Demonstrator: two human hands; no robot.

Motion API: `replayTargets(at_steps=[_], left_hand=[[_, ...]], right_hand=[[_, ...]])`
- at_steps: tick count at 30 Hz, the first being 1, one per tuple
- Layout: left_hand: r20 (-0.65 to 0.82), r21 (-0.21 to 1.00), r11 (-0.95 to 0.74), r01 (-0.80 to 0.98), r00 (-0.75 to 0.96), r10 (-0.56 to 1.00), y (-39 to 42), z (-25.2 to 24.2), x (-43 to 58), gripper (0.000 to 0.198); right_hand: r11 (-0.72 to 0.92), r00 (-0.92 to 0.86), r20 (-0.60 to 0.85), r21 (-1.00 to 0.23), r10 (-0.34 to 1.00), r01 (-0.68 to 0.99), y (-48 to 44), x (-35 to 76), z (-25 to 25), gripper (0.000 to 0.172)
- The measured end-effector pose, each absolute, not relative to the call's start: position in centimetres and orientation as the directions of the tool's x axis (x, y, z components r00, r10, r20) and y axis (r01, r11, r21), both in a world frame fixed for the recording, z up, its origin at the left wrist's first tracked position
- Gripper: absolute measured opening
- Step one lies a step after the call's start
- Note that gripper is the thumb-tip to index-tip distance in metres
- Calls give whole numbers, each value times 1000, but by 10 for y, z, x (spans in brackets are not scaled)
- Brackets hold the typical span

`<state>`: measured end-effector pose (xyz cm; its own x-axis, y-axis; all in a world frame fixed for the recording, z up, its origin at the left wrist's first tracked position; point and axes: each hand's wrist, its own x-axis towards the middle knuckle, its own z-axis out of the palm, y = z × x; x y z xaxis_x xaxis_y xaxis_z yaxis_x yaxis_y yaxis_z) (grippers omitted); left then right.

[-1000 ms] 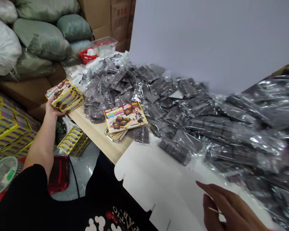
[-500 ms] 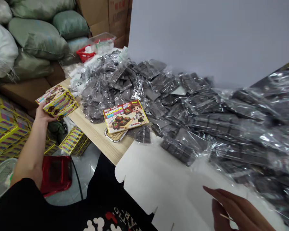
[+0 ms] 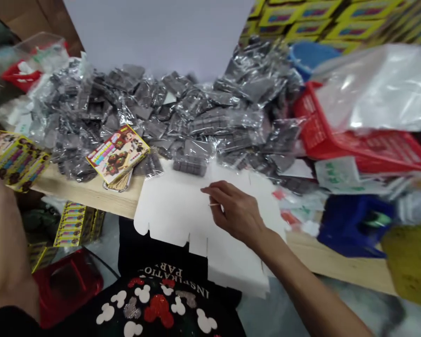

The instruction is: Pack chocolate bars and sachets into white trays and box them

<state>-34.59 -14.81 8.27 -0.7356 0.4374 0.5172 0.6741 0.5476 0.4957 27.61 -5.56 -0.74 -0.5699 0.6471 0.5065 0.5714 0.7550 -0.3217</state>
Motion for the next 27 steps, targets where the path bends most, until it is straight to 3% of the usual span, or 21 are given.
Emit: replayTargets(at_steps=[1,2,4,5,8,10,12,15,17,19,22,25,27], left_hand=[[588,521,510,684,-721,367,-140,79,-318,57],[617,518,441,733,-677,401,-131,74,-286,58],[402,438,286,852,-471,785,-108,63,-221,67],[292,374,220,901,-340,894,-94,56,-192,80],[72,201,245,949,-263,962,-52,37,-138,127],[18,127,301,945,-305,952,-33,32,-130,136],[38,150,326,933,-335,941,-25,39,-132,130],[-5,468,239,851,-268,963,-33,65,-124,115],[-167,721,173,671,-74,983,-44,82,-101,101],[-340,851,208,482,206,918,-50,92,-69,84],[-490,859,330,391,446,749,-41,86,-26,68],[-557,790,336,514,371,743,-18,68,-4,61],[-481,736,216,641,271,834,-6,62,1,57]], right_hand=[[749,-574,490,-329,656,575,-55,275,-7,36],[744,-581,472,-334,663,578,-55,273,-6,37],[744,-598,447,-335,666,578,-55,268,-1,37],[752,-608,445,-333,657,568,-55,265,1,37],[782,-639,453,-324,622,532,-54,260,7,37],[782,-648,438,-317,623,537,-53,263,7,38],[760,-639,412,-326,649,562,-51,270,6,39],[687,-564,393,-414,727,597,-52,282,9,42],[620,-490,383,-541,783,568,-54,288,17,50],[570,-464,361,-671,809,473,-54,293,25,65],[561,-505,352,-748,788,355,-45,298,26,84],[535,-493,316,-743,811,404,-28,304,4,79],[468,-445,266,-765,855,443,-19,306,-17,72]])
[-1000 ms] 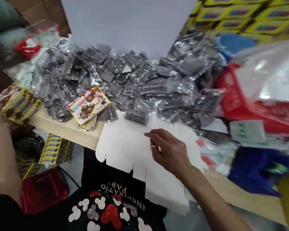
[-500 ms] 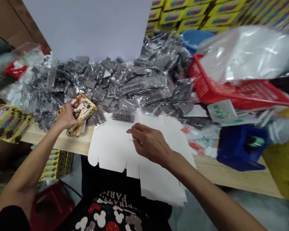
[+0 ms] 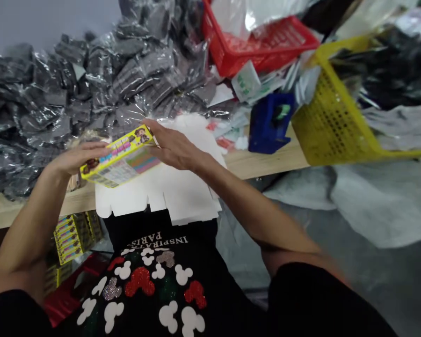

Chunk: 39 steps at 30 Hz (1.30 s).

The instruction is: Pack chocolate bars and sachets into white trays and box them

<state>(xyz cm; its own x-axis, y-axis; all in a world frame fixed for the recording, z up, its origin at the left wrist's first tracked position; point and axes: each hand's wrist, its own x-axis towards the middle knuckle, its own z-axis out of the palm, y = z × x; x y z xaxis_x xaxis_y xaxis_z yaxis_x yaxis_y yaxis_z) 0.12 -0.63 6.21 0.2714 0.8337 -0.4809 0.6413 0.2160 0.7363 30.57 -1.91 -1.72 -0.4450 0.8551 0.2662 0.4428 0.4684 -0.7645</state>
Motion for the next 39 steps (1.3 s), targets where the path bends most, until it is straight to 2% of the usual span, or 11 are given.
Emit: replayTargets(at_steps=[2,4,7,10,15,19,25,32,36,39], left_hand=[[-291,640,17,768,222,931,-6,65,7,56],[-103,492,-181,851,263,959,-15,71,19,59],[-44,338,-372,865,409,911,-29,78,43,61],[-12,315,-455,833,483,875,-28,75,57,53],[260,220,-550,806,495,829,-20,49,48,44],[400,184,-551,814,450,798,-29,22,42,38],[460,149,-523,839,409,788,-37,10,44,36],[544,55,-573,817,457,703,-28,3,41,29],[478,123,-575,809,460,749,-28,4,38,37],[451,110,-567,816,467,760,-31,6,39,40]], right_hand=[[410,-395,240,-802,887,434,-14,303,-35,71],[383,-366,239,-833,900,399,-14,296,-44,72],[383,-357,253,-851,899,361,-18,286,-42,71],[433,-361,308,-832,881,347,-18,282,-31,69],[547,-401,404,-756,823,361,-11,280,-26,74],[561,-440,390,-735,809,380,-13,275,-38,67],[557,-437,384,-730,814,396,-14,273,-44,64],[565,-433,397,-731,809,384,-6,270,-47,64],[568,-437,399,-729,806,383,-3,271,-50,64],[572,-440,400,-723,804,388,-3,271,-50,67]])
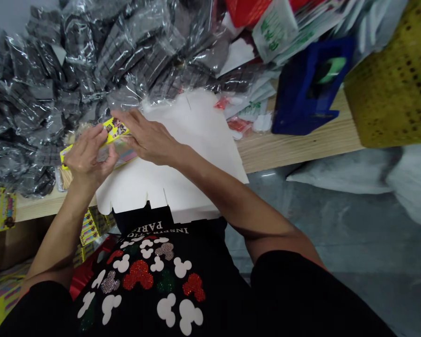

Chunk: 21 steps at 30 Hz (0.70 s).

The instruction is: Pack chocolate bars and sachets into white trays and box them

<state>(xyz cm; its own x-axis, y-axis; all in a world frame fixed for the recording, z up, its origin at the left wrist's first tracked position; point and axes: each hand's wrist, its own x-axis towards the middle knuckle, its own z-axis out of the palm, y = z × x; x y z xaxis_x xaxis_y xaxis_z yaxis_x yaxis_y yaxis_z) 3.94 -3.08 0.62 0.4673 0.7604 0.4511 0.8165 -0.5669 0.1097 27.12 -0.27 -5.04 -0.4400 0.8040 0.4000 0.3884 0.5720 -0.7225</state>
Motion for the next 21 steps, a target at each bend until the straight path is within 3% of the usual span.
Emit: replayTargets(at_steps=[10,21], left_hand=[[437,48,-554,831,481,760,-29,0,37,39],[473,84,-577,813,476,741,-29,3,39,40]], right_hand=[[590,-466,393,-687,793,425,-4,272,-50,68],[586,-434,418,-708,798,395,0,271,-52,71]])
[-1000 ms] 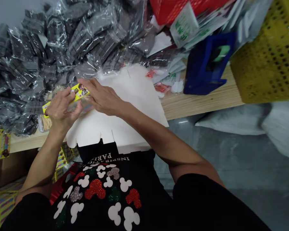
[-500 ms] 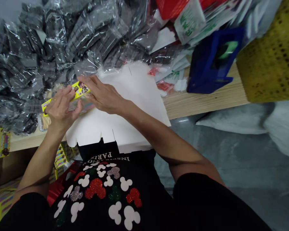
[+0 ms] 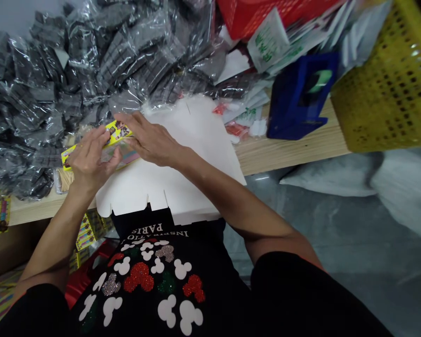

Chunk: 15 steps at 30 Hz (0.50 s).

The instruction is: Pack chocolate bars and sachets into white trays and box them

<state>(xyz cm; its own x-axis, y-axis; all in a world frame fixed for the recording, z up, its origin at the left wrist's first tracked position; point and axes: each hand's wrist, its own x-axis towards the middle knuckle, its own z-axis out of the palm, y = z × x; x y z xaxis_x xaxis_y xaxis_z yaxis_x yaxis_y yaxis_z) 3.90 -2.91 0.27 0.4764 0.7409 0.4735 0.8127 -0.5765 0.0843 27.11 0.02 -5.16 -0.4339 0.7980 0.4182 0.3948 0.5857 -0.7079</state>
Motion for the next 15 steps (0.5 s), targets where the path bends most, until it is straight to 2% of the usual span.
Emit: replayTargets(at_steps=[5,15], left_hand=[[436,164,-546,822,436,787,-24,-4,39,39],[393,182,-523,832,426,815,-14,0,39,41]], right_hand=[[555,-419,390,-717,820,421,-2,269,-49,66],[560,-427,386,-705,818,434,4,268,-47,69]])
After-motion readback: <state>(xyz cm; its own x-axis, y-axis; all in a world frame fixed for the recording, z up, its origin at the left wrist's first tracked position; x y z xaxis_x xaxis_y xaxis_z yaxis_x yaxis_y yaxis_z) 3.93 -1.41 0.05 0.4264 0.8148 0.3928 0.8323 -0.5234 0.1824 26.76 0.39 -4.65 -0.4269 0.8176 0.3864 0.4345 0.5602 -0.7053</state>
